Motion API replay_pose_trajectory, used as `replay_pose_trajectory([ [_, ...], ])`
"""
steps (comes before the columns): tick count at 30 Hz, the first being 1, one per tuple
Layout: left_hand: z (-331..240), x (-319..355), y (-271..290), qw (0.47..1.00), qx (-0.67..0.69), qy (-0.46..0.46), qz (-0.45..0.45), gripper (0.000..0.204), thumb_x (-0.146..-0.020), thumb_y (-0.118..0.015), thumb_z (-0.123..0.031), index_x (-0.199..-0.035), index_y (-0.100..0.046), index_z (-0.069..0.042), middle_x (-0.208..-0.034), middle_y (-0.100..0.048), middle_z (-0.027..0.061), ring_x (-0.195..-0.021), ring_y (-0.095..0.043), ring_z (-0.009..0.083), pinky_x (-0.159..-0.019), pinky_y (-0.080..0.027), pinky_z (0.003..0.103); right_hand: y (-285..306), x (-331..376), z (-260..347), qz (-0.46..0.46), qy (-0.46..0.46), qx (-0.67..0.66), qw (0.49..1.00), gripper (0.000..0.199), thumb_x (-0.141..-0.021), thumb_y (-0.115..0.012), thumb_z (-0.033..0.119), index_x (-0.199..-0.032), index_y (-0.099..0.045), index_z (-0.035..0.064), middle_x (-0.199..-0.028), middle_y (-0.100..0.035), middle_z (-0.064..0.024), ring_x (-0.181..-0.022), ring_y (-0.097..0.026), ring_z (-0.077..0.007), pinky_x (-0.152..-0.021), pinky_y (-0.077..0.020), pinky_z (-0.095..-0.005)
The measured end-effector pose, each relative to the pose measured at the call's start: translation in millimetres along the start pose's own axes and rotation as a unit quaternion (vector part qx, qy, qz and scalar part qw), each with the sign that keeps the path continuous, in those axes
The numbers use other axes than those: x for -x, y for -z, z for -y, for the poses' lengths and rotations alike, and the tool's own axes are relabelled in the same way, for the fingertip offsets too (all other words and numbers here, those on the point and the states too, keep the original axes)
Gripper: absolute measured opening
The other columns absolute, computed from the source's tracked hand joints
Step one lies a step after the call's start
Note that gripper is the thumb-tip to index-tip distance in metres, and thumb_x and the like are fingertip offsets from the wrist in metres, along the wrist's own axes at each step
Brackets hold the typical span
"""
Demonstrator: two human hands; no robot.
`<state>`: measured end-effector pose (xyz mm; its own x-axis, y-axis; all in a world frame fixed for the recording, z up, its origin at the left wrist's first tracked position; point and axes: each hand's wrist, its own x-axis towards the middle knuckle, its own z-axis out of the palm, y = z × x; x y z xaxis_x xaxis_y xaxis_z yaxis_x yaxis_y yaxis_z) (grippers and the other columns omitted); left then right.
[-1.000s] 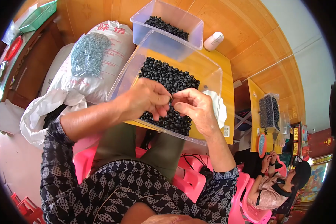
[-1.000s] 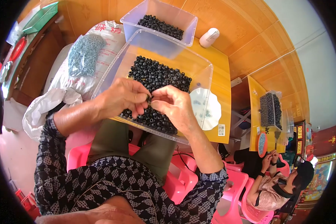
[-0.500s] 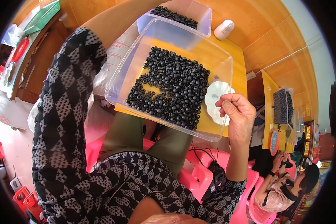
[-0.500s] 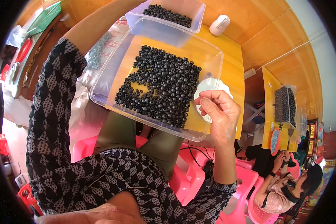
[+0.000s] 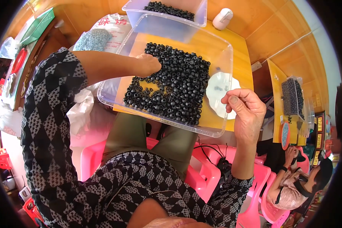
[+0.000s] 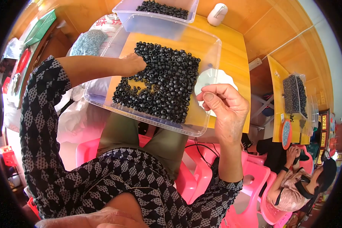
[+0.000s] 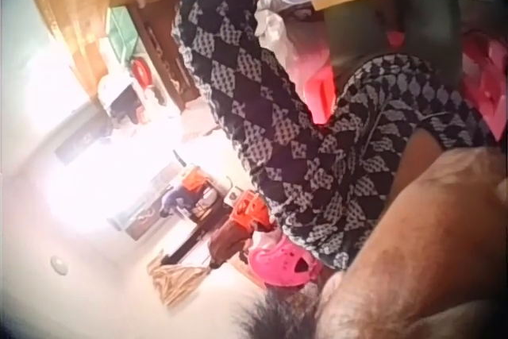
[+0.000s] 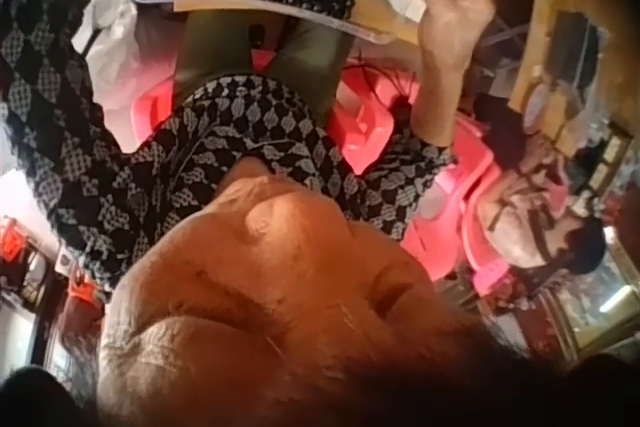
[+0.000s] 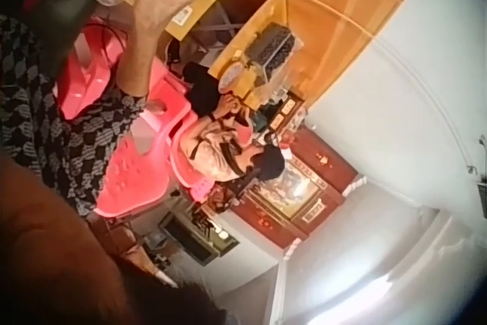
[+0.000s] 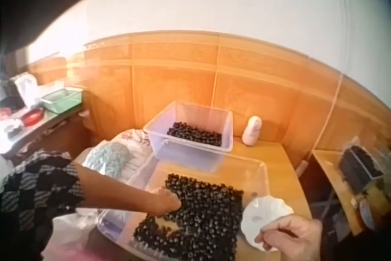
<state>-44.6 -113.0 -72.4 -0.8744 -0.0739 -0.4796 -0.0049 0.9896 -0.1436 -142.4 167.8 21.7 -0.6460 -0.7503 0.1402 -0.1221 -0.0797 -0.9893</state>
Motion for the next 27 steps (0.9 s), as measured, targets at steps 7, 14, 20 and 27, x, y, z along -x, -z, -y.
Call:
replay_pose_trajectory([
  [7, -11, -10, -12, 0.970, 0.159, 0.095, -0.158, 0.010, -0.069, -0.055, 0.000, -0.076, -0.062, 0.002, -0.081, -0.061, 0.0226, -0.081, -0.062, 0.0367, -0.067, -0.050, 0.043, 24, 14, -11, -0.035, 0.002, -0.023, 0.999, 0.012, -0.080, -0.062, 0.005, -0.087, -0.059, -0.0047, -0.074, -0.062, -0.0119, -0.062, -0.052, -0.0126, -0.059, -0.0416, -0.0226],
  [14, -24, -25, -19, 0.956, 0.175, 0.144, -0.186, 0.009, -0.068, -0.056, -0.005, -0.072, -0.062, 0.000, -0.077, -0.062, 0.0205, -0.080, -0.062, 0.0348, -0.069, -0.050, 0.042, 30, 20, -25, -0.042, -0.006, -0.062, 0.997, 0.011, -0.080, -0.061, 0.005, -0.086, -0.060, -0.0050, -0.075, -0.062, -0.0120, -0.062, -0.053, -0.0127, -0.059, -0.0415, -0.0219],
  [20, 0, -32, -21, 0.947, 0.271, 0.165, -0.053, 0.016, -0.067, -0.067, -0.017, -0.069, -0.064, -0.001, -0.072, -0.063, 0.0158, -0.068, -0.063, 0.0253, -0.060, -0.052, 0.036, 26, 21, -27, -0.049, -0.011, -0.060, 0.997, 0.010, -0.080, -0.061, 0.004, -0.086, -0.060, -0.0046, -0.074, -0.062, -0.0118, -0.062, -0.053, -0.0127, -0.058, -0.0417, -0.0221],
  [27, -24, 34, 35, 0.700, 0.709, 0.072, -0.052, 0.013, -0.071, -0.069, -0.006, -0.076, -0.061, 0.002, -0.063, -0.059, 0.0068, -0.048, -0.052, 0.0114, -0.041, -0.039, 0.024, 19, 21, -23, -0.052, 0.002, -0.059, 0.997, 0.010, -0.079, -0.062, 0.004, -0.084, -0.061, -0.0045, -0.072, -0.062, -0.0116, -0.059, -0.053, -0.0122, -0.057, -0.0414, -0.0219],
])
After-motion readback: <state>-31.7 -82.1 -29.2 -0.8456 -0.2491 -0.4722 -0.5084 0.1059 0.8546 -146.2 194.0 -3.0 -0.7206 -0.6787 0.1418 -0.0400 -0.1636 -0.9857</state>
